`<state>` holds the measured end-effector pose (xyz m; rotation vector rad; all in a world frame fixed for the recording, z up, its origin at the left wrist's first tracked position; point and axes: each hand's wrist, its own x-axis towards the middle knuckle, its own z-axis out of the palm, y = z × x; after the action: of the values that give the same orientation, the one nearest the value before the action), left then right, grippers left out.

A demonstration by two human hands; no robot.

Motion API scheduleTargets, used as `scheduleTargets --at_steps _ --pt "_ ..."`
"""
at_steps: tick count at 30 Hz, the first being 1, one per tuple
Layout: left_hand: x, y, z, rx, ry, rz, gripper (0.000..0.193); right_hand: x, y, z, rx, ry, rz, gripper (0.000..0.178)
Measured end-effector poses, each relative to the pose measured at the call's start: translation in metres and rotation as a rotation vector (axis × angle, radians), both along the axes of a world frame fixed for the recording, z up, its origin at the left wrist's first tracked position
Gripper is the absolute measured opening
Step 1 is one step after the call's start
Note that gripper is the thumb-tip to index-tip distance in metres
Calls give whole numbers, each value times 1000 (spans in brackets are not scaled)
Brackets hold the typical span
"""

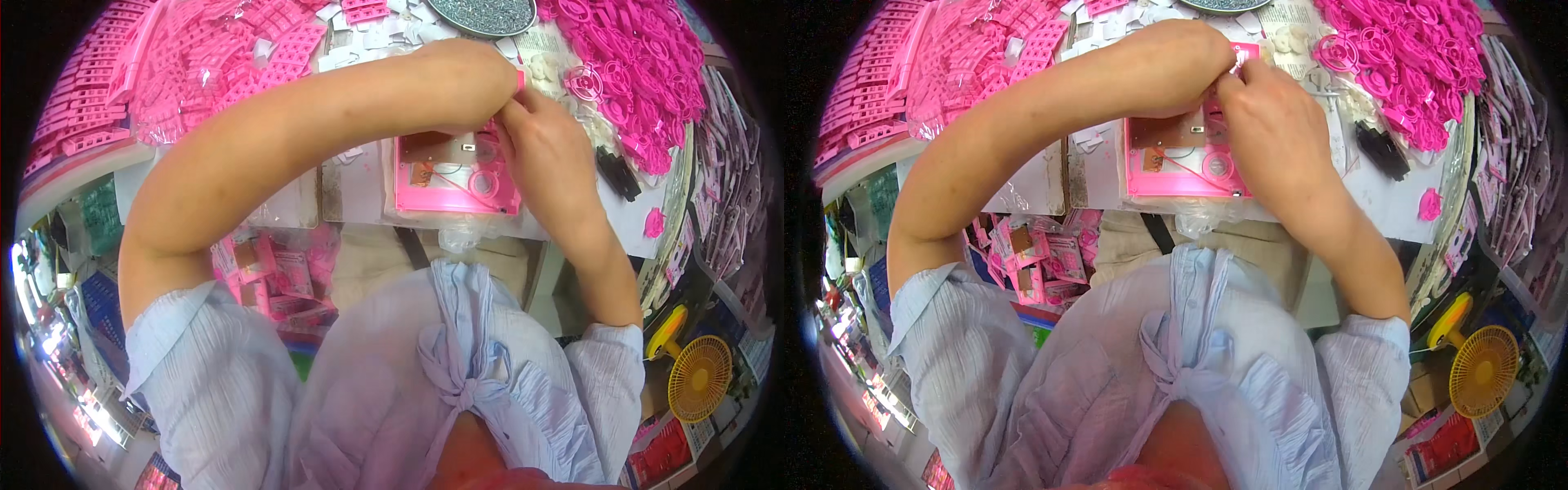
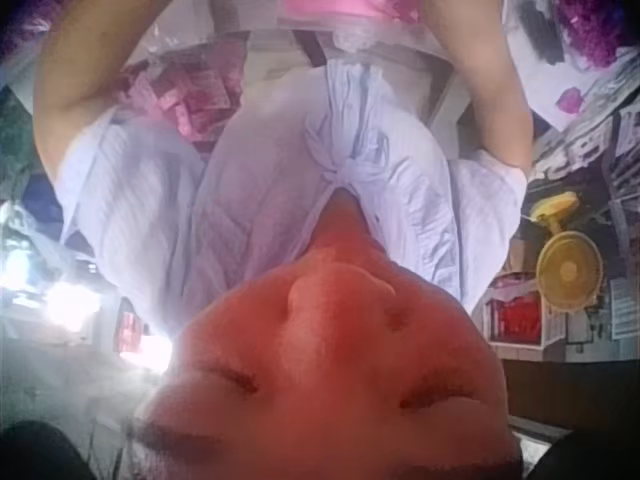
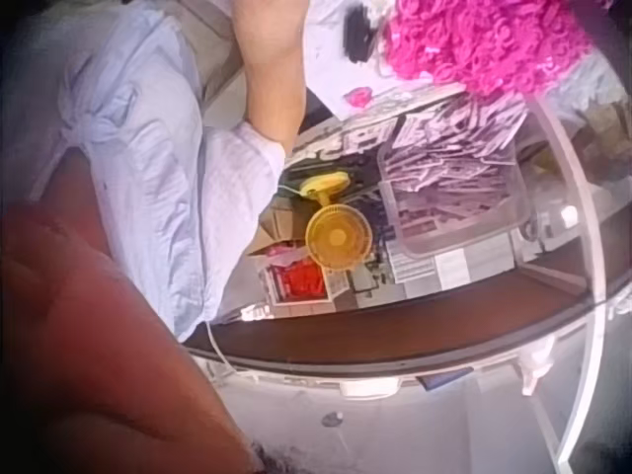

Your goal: Assembling a pink plastic toy piggy bank by installing internal electronic components and screwing the backplate into place.

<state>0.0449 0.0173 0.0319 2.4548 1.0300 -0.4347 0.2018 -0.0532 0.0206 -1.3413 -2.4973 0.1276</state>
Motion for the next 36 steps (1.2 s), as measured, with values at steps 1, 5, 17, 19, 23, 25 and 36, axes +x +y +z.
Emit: scheduleTargets --at_steps 1,5,17,19,23,25,36 --pt "-1 1 1 35 -52 61 17 -1 4 1 57 -18 22 11" --pt "-9 16 -12 76 -145 147 21 4 13 9 -41 -86 107 12" --pt "-21 24 -36 61 -300 140 13 3 29 -23 -120 233 85 18" --pt "-24 22 -35 70 -317 131 14 8 37 -20 -260 252 71 17" --pt "-27 17 -28 16 -333 180 15 6 32 -18 -158 204 111 15" --pt "-28 15 -25 7 -339 186 16 0 30 -20 -92 190 109 15" --pt "-27 13 -23 -11 -290 211 17 25 33 -4 -208 91 411 19"
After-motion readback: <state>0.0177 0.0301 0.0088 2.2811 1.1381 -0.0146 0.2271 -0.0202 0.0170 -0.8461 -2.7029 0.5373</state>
